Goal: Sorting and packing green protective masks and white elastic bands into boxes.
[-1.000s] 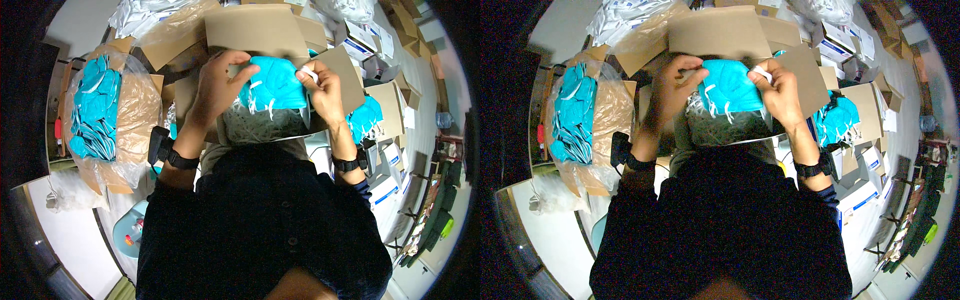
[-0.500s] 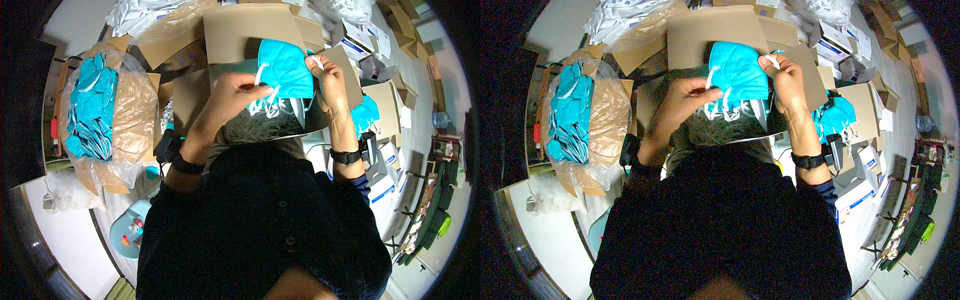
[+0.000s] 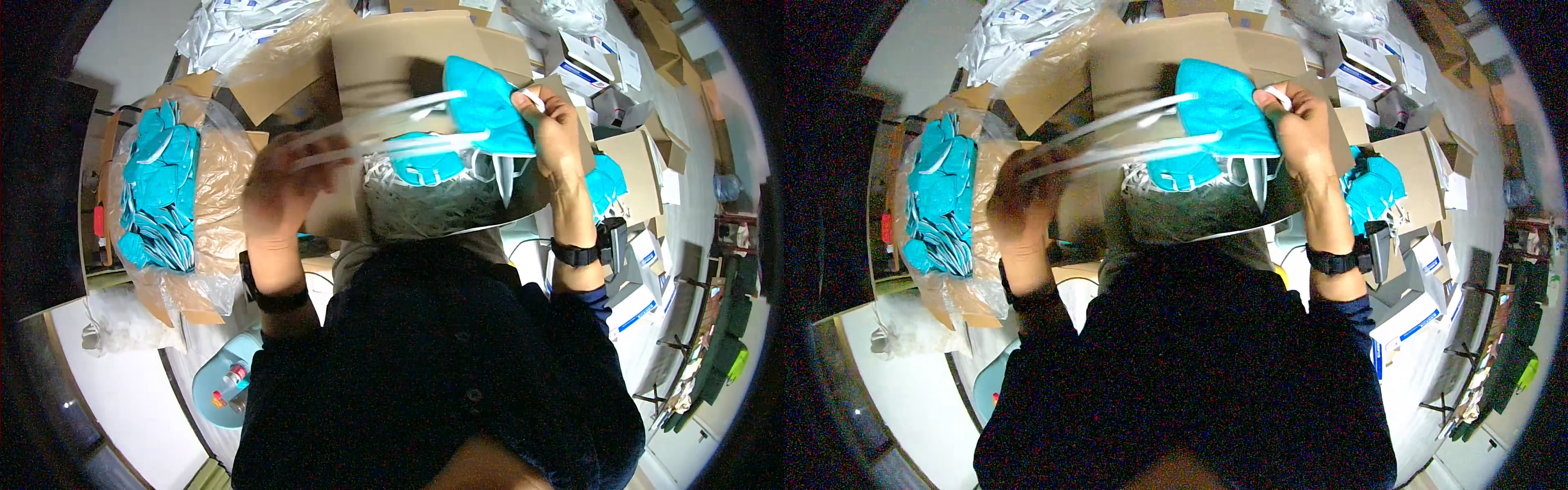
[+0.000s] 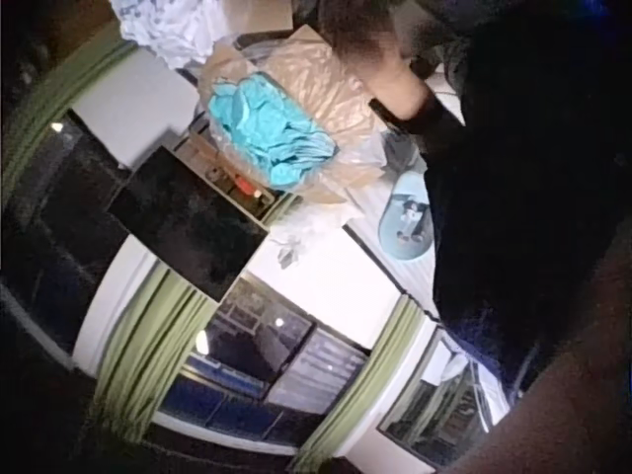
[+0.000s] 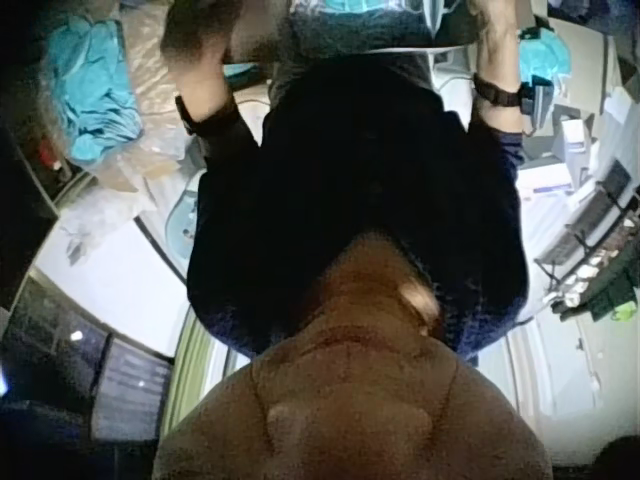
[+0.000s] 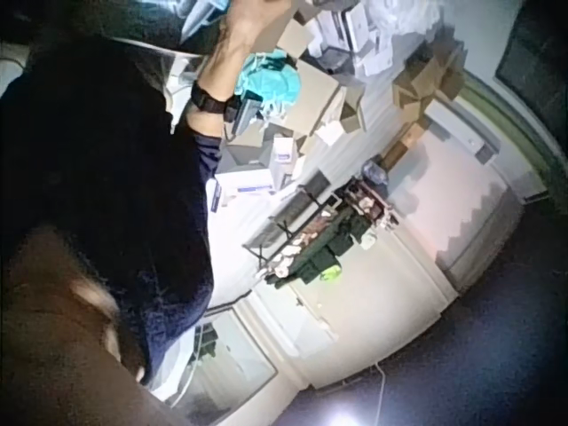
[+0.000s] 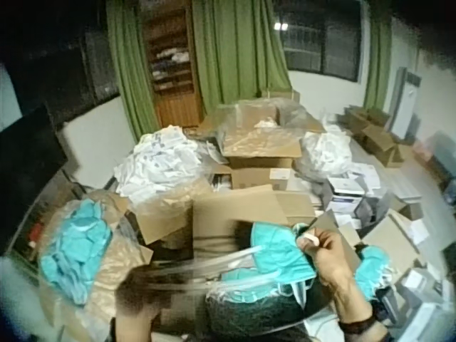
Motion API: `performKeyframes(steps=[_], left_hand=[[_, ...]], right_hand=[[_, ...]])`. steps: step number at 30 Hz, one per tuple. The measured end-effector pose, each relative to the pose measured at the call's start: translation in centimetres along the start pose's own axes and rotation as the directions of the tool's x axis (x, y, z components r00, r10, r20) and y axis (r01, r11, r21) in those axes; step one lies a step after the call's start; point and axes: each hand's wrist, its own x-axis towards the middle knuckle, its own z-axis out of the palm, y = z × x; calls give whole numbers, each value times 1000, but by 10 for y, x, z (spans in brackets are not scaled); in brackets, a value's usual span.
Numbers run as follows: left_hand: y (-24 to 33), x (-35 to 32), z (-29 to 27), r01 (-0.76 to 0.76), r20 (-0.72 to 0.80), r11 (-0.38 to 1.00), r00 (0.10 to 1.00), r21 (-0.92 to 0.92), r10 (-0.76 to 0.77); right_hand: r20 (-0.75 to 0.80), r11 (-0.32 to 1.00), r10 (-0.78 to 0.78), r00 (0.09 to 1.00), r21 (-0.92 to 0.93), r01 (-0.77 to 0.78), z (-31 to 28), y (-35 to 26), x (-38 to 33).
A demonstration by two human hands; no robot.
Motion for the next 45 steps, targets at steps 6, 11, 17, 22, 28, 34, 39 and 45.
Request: performKeyframes(steps=[6,11,17,22,28,34,39,45], left_hand=[[11,6,-10,140,-137,989,981,37,-134],[19,41,6,290,229,843,952,-453,-205],[19,54,32,554,455,550,831,-625,-320],[30,57,34,442,430,715,877,-542,-216],[26,56,46,413,355,742,901,-527,-250],[34,52,49,436,327,716,897,-546,-297],[33,38,49,392,256,719,920,-574,-297],[31,21,42,369,260,773,927,-517,-268]], right_hand=[[-65,830,-338,939,-492,264,-1,8,8],[-210,986,-106,972,-152,75,-15,-6,5],[298,986,-45,953,167,-5,57,-46,-39],[588,999,-32,808,-4,42,61,-28,-40],[423,995,-48,905,-62,82,54,-24,-37],[223,917,-217,950,-287,277,31,-33,-17],[200,846,-291,936,-403,349,22,-32,-5],[183,824,-302,935,-443,353,12,-30,2]])
